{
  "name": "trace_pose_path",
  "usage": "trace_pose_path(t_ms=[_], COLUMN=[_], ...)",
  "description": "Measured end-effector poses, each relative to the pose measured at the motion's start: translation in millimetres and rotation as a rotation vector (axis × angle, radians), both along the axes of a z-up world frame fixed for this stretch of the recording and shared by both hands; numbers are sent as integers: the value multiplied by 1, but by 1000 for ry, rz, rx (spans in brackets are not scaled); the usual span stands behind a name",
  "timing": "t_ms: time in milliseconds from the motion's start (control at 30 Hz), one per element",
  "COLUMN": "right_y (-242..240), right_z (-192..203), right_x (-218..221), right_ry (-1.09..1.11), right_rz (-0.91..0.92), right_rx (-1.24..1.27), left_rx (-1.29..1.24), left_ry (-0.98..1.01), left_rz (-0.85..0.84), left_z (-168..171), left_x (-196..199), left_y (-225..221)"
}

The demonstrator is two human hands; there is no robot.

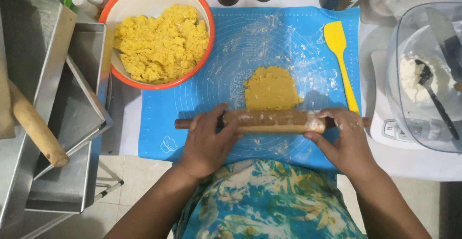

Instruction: Kneading dough in a bowl and then rolling it out on a silicone mat using a rolling pin and spatula

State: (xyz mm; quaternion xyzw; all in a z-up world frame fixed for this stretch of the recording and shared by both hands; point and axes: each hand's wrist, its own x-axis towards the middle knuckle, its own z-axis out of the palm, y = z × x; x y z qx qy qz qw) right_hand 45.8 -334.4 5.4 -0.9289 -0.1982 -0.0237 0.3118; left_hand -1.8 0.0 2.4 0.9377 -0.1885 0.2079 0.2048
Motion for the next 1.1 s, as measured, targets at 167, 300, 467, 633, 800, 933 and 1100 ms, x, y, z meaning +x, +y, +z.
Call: trace_pose_path(t_ms=[167, 300, 467, 633, 800, 933, 1100], right_y=[-3, 3, -3, 7, 11, 9, 46], right_z=[-1, 9, 20, 23, -20, -49, -22], right_x=[-9, -14, -5, 32, 61, 82, 88], right_ry=[107, 123, 61, 43, -119, -173, -473], right_rz=[-8, -15, 106, 168, -82, -121, -114], right_rx=[23, -127, -93, -101, -394, -416, -216], left_rx=[50, -47, 0, -19, 173, 144, 108], left_ry=[-134, -145, -162, 91, 200, 171, 234], left_rz=[-14, -44, -165, -204, -29, 52, 191], left_z=[-33, -48, -3, 20, 3, 6, 0], left_x=[-14, -21, -13, 27, 49, 56, 78], left_y=[5, 6, 16, 19, 1, -15, -22])
